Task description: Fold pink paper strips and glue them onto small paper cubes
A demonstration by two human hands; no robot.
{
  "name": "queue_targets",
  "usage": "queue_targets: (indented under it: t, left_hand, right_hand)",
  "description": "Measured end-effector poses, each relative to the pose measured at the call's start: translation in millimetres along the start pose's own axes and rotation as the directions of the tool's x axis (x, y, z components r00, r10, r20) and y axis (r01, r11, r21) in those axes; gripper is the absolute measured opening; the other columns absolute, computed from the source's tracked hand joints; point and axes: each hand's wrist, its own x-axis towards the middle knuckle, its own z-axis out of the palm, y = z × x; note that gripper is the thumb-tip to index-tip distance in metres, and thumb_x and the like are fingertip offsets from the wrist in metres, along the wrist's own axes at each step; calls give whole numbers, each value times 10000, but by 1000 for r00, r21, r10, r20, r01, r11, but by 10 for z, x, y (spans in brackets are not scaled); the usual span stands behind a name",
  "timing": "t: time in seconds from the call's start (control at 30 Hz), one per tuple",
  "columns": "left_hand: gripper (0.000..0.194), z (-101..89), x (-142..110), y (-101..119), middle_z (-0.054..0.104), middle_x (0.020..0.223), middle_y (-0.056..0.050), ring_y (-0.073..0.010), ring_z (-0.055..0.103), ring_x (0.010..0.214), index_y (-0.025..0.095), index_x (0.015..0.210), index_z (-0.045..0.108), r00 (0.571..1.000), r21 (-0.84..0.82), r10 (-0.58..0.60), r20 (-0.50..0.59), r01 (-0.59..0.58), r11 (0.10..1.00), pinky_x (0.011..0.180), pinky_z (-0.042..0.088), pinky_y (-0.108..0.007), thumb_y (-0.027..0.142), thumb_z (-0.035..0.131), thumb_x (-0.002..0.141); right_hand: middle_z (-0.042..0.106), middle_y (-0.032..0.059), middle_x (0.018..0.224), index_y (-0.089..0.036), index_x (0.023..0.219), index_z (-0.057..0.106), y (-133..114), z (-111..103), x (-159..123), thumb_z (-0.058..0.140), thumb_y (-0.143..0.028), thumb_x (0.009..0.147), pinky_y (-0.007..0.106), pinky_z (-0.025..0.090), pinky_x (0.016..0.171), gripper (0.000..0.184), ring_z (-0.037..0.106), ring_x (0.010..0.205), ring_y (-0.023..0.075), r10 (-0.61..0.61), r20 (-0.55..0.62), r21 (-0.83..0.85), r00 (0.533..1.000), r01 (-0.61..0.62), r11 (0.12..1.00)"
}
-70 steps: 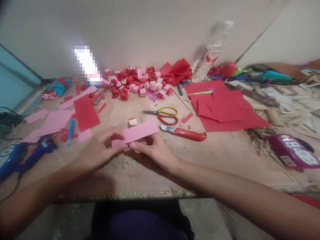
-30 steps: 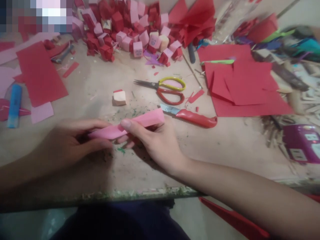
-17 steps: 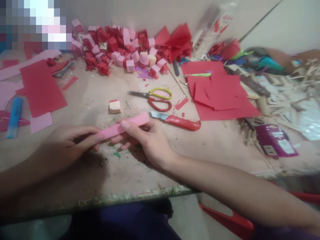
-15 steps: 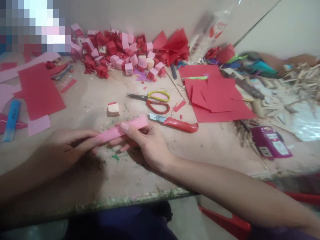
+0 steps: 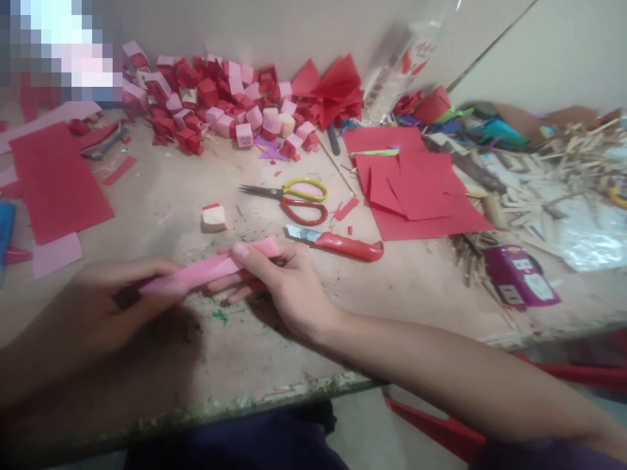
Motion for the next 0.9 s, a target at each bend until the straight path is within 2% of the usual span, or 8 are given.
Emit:
queue_targets:
  t: [0.13, 0.27, 0.4, 0.6, 0.73, 0.9]
  left_hand:
    - [246, 23, 11, -12, 691, 639, 41, -138, 569, 530, 276, 916, 781, 1000, -36, -8, 0, 8, 999, 486, 390, -235, 476, 642, 947]
    - [336, 25, 27, -56, 677, 614, 48, -114, 567, 511, 257, 823, 757, 999, -30, -11, 46, 13, 999, 494, 385, -225, 429, 546, 1019]
    - [400, 9, 33, -51, 605, 544, 63, -93, 520, 468, 237, 728, 696, 1000, -6, 2, 11, -2, 1000, 480, 353, -222, 420, 520, 1038]
    - [396, 2, 31, -36, 572, 529, 77, -84, 496, 465, 230, 679, 638, 1000, -2, 13, 2, -13, 1000, 475, 334, -220, 366, 532, 1035]
    - [423, -13, 27, -57, 547, 521, 74, -86, 471, 457, 225, 662, 617, 1000, 0, -13, 18, 13, 1000, 460, 324, -220, 400, 526, 1036]
    - [426, -60, 69, -31, 503, 485, 79, -79, 439, 435, 211, 626, 610, 998, 38, -70, 3, 69, 997, 465, 330, -211, 355, 538, 1021]
  right_hand:
    - [808, 84, 771, -177, 948, 845, 9, 11, -9, 740, -394, 944, 221, 606, 607, 241, 771, 675, 162, -9, 14, -8, 1000, 9, 1000]
    - [807, 100, 780, -161, 894, 834, 4, 6, -18, 703, -410, 971, 220, 601, 597, 291, 785, 716, 183, -21, 27, -27, 999, 21, 999]
    - [798, 83, 753, -184, 895, 826, -3, 5, -18, 694, -430, 977, 216, 592, 592, 291, 758, 651, 157, -17, 19, -17, 1000, 18, 1000]
    - [792, 81, 738, -185, 928, 840, 2, 24, -20, 730, -445, 946, 239, 598, 593, 282, 744, 629, 159, -14, -32, -33, 999, 13, 999]
    - [801, 86, 757, -177, 915, 838, 7, 20, 0, 754, -433, 930, 229, 604, 588, 270, 757, 642, 163, -28, -53, -17, 998, 27, 999]
    - [788, 73, 691, -170, 829, 817, -17, 2, 56, 824, -436, 864, 237, 621, 557, 269, 738, 573, 163, -62, -152, 48, 986, 70, 996]
